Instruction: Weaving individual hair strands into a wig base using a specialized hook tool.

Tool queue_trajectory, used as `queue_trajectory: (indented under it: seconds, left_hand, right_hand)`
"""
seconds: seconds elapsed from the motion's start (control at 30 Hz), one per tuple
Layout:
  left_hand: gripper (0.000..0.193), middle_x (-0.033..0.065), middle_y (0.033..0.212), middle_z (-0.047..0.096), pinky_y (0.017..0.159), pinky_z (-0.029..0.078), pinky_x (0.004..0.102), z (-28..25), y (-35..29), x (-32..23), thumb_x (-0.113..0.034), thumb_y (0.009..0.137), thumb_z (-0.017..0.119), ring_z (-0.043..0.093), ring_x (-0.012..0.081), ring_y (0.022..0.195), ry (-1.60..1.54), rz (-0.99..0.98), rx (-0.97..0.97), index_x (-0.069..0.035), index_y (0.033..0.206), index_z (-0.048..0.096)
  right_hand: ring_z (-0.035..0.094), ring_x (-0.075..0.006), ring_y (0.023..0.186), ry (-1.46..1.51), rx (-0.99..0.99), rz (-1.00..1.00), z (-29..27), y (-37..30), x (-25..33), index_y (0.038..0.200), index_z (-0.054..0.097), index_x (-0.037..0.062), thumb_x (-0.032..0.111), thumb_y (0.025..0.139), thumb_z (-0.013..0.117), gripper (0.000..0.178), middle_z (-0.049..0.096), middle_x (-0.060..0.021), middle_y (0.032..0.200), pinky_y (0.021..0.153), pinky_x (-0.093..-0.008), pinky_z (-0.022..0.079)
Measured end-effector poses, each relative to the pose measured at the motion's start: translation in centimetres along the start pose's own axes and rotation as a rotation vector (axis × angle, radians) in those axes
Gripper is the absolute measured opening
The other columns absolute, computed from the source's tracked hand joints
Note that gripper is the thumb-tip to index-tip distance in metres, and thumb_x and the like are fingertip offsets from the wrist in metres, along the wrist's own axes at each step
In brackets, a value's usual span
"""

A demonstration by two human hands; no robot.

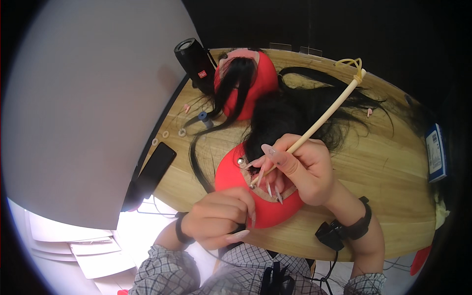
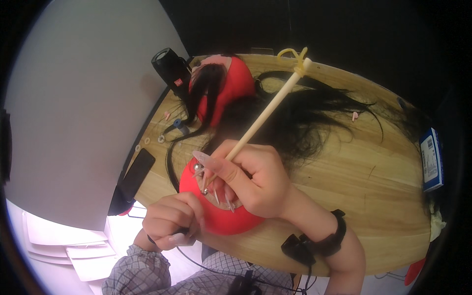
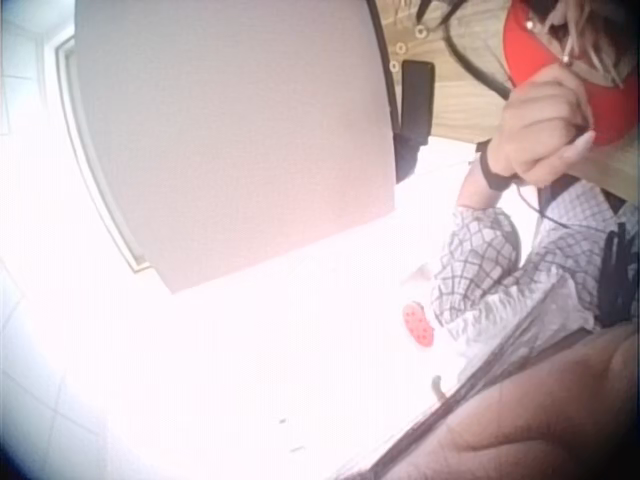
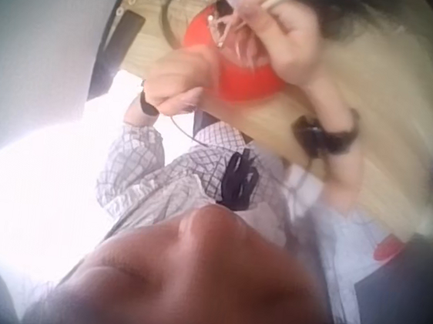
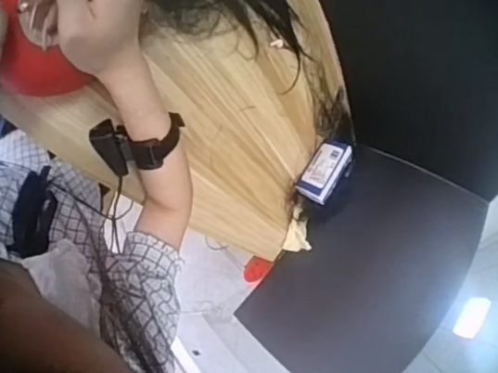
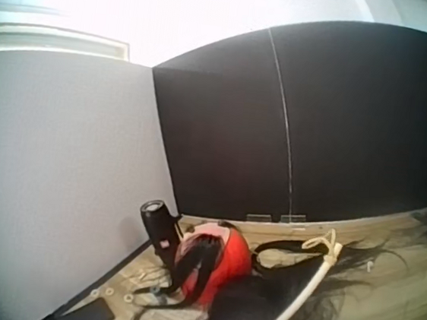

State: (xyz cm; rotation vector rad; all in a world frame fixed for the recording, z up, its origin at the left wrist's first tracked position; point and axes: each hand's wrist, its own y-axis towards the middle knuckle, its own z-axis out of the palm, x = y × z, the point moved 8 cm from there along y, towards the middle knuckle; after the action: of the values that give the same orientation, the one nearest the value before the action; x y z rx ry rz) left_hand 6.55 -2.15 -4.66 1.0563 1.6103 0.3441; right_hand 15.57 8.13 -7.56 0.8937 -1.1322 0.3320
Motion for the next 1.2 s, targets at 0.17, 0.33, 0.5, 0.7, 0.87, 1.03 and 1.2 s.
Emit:
queue_trajectory:
  seconds: [0.17,0.33,0.5,0.7,0.87,1.03,1.2]
  left_hand:
    - [0.027,0.0116,0.061,0.048,0.063,0.049,0.0385,-0.3,-0.2,0.1,0.01,0.078,0.056,0.054,0.0251,0.054,-0.015,0.001,-0.026,0.0,0.057,0.041]
    - [0.027,0.0123,0.061,0.048,0.062,0.049,0.0382,-0.3,-0.3,0.3,0.01,0.078,0.054,0.054,0.0252,0.054,-0.024,-0.009,-0.034,0.001,0.056,0.042]
    - [0.027,0.0128,0.061,0.049,0.063,0.049,0.0382,-0.4,-0.3,0.3,0.009,0.079,0.054,0.054,0.0257,0.055,-0.025,-0.005,-0.043,0.001,0.056,0.042]
    - [0.026,0.0132,0.061,0.049,0.064,0.049,0.0383,-0.3,-0.3,0.2,0.009,0.079,0.054,0.054,0.0256,0.055,-0.012,-0.002,-0.043,0.002,0.056,0.043]
    - [0.026,0.0132,0.061,0.05,0.064,0.049,0.0383,-0.3,-0.1,0.2,0.009,0.079,0.054,0.054,0.0255,0.055,-0.002,-0.018,-0.038,0.002,0.057,0.043]
    - [0.026,0.0131,0.062,0.05,0.064,0.049,0.0382,-0.2,-0.1,0.3,0.009,0.079,0.055,0.054,0.0257,0.055,-0.004,-0.01,-0.03,0.002,0.057,0.044]
    - [0.026,0.0129,0.062,0.049,0.064,0.049,0.0386,-0.2,-0.3,0.3,0.008,0.08,0.055,0.055,0.0269,0.057,0.017,-0.018,-0.04,0.002,0.057,0.043]
  right_hand:
    - [0.058,-0.0064,0.049,-0.027,-0.032,0.056,-0.2,0.2,-0.1,0.081,0.055,-0.001,0.016,0.099,0.045,0.027,0.058,-0.0036,0.059,0.076,-0.0304,0.056]
    - [0.054,-0.0037,0.048,-0.007,-0.061,0.058,-0.3,0.1,-0.5,0.091,0.06,-0.0015,0.015,0.098,0.048,0.022,0.061,-0.0034,0.064,0.051,-0.0199,0.044]
    - [0.056,-0.0028,0.053,0.013,-0.087,0.029,-0.6,0.2,-0.5,0.092,0.062,-0.0015,0.015,0.096,0.053,0.019,0.064,-0.0049,0.07,0.047,-0.016,0.042]
    - [0.06,-0.0033,0.062,0.072,-0.095,0.026,-0.7,0.2,-0.7,0.091,0.062,-0.0013,0.014,0.094,0.056,0.017,0.067,-0.0056,0.076,0.052,-0.0162,0.045]
    - [0.05,-0.0032,0.048,-0.031,-0.119,0.068,-1.1,0.3,-0.9,0.078,0.049,0.0027,0.013,0.094,0.056,0.02,0.048,0.0005,0.056,0.072,-0.0339,0.057]
    - [0.05,-0.0032,0.048,-0.027,-0.119,0.05,-1.1,0.4,-0.7,0.077,0.048,0.0028,0.012,0.094,0.057,0.021,0.047,0.0002,0.056,0.073,-0.0345,0.058]
    - [0.05,-0.0034,0.046,-0.039,-0.148,0.039,-1.0,0.5,-0.1,0.077,0.049,0.0023,0.012,0.094,0.056,0.02,0.046,0.0,0.055,0.069,-0.0332,0.059]
